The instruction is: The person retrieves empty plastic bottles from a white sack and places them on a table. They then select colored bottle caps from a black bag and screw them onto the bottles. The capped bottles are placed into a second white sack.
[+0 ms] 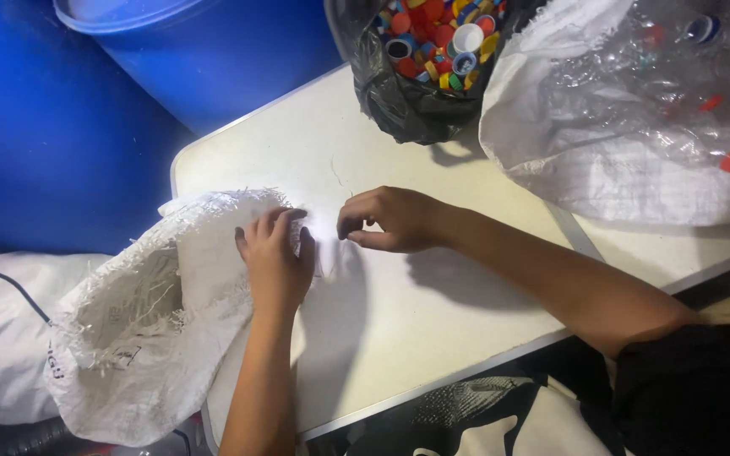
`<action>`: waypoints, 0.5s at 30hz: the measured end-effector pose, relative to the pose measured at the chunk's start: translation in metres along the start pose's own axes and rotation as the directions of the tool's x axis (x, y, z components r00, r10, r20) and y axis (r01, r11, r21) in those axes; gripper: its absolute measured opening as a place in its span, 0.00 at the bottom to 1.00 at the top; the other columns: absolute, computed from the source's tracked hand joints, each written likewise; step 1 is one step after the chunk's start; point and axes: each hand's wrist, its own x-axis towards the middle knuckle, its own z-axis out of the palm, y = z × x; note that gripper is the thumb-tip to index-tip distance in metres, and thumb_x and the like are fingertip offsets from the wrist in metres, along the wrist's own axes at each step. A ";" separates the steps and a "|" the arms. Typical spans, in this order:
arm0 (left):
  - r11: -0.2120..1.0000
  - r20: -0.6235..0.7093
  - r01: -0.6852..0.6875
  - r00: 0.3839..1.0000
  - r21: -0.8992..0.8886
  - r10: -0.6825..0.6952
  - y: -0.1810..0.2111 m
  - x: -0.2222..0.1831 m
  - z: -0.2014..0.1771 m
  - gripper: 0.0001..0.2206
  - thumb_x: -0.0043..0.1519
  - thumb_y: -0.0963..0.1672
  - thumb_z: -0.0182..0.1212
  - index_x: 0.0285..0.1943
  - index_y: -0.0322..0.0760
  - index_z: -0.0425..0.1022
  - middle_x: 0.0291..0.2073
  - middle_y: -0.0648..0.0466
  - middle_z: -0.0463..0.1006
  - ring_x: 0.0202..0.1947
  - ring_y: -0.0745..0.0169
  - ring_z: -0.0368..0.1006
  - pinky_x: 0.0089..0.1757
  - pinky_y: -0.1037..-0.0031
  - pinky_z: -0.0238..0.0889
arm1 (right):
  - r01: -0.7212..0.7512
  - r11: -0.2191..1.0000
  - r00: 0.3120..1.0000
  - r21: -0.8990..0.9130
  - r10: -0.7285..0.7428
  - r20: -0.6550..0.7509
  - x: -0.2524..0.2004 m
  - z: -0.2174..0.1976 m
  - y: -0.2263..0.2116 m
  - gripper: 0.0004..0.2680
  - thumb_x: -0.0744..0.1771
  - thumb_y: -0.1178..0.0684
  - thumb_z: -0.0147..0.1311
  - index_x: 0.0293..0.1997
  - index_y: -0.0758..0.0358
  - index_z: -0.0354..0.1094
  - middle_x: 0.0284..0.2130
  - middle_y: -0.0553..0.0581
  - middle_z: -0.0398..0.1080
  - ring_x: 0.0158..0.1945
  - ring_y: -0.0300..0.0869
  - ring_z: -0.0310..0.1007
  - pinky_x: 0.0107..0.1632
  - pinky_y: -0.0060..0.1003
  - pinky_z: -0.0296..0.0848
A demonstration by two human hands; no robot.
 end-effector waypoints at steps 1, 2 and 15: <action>0.998 0.029 0.049 0.998 0.034 -0.050 -0.008 -0.003 0.004 0.12 0.55 0.41 0.67 0.49 0.40 0.79 0.51 0.47 0.78 0.53 0.40 0.71 0.55 0.40 0.51 | 0.008 0.999 1.000 0.040 -0.008 0.018 0.012 0.010 0.001 0.07 0.65 0.55 0.54 0.44 0.63 0.74 0.39 0.57 0.77 0.42 0.46 0.79 0.45 0.40 0.76; 0.997 0.023 0.063 0.998 0.036 -0.064 -0.011 -0.004 0.008 0.12 0.55 0.41 0.67 0.49 0.40 0.79 0.51 0.47 0.78 0.53 0.40 0.71 0.55 0.40 0.51 | 0.013 0.999 0.999 0.040 -0.015 0.033 0.022 0.017 0.002 0.07 0.65 0.55 0.54 0.44 0.63 0.74 0.39 0.57 0.77 0.42 0.46 0.79 0.45 0.40 0.76; 0.864 0.432 0.441 0.846 -0.241 -0.311 -0.019 0.004 -0.037 0.08 0.60 0.43 0.65 0.40 0.33 0.75 0.38 0.48 0.78 0.35 0.46 0.77 0.37 0.61 0.70 | 0.150 0.988 0.987 0.047 -0.147 -0.064 0.096 0.082 0.073 0.11 0.68 0.54 0.52 0.54 0.63 0.73 0.51 0.59 0.74 0.58 0.52 0.70 0.60 0.47 0.66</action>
